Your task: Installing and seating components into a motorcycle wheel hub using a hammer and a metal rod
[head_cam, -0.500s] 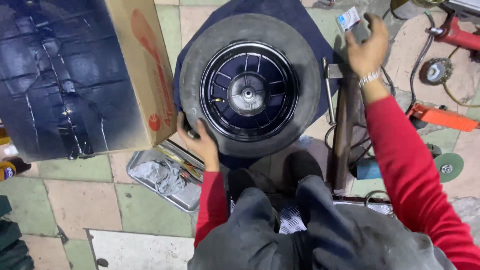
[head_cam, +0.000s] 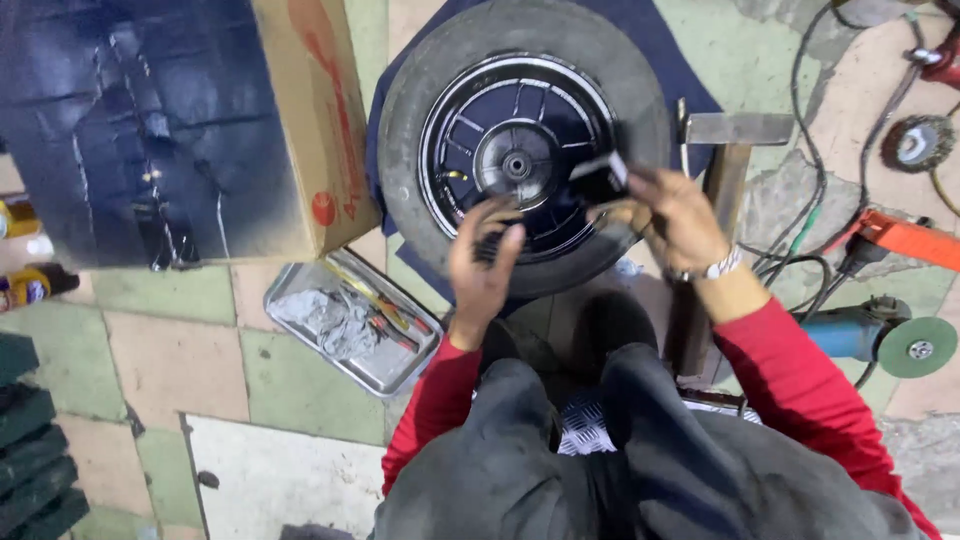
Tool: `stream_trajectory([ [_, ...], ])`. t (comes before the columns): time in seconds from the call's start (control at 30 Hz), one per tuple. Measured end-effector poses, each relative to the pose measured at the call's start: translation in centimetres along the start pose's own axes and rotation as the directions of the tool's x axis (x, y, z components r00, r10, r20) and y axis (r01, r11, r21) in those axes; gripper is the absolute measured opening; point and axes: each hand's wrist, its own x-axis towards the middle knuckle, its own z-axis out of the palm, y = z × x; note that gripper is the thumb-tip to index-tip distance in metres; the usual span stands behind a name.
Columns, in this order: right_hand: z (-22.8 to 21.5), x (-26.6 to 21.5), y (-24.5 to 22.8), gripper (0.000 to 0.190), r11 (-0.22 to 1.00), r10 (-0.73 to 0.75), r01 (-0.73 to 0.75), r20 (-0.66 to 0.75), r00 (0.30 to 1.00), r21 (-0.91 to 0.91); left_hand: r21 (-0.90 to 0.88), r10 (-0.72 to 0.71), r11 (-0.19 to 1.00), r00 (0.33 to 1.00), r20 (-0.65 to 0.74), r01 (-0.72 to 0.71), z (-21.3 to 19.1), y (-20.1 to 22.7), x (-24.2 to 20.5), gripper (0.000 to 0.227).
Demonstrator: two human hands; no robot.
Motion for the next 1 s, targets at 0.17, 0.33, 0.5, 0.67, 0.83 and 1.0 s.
stream_trajectory([
  [0.17,-1.4,-1.2,3.7,0.026,0.993,0.026,-0.001,0.205,0.979,-0.12,-0.01,0.013,1.0,0.988,0.157,-0.012,1.4,0.6,-0.2,0.03],
  [0.33,-1.0,-1.5,2.9,0.069,0.522,-0.028,0.051,0.043,0.999,-0.852,0.105,-0.012,0.994,0.987,0.16,-0.005,0.9,0.9,-0.7,0.019],
  [0.5,1.6,-2.8,3.1,0.066,0.319,-0.158,0.463,0.435,0.887,-0.827,0.154,-0.423,0.902,0.896,0.135,0.403,0.1,-0.2,-1.6,0.033],
  [0.67,1.0,-2.4,3.1,0.063,0.381,-0.078,0.397,0.399,0.914,-0.835,-0.032,-0.478,0.868,0.851,0.216,0.496,-1.4,2.1,-1.1,0.031],
  [0.83,2.7,-3.1,1.1,0.063,0.319,0.023,0.383,0.411,0.911,-0.867,-0.106,-0.442,0.871,0.86,0.256,0.479,-1.9,1.5,-0.8,0.029],
  [1.0,2.7,-3.1,1.0,0.063,0.286,0.034,0.404,0.431,0.902,-0.869,-0.129,-0.434,0.867,0.856,0.281,0.482,-2.1,1.6,-0.7,0.032],
])
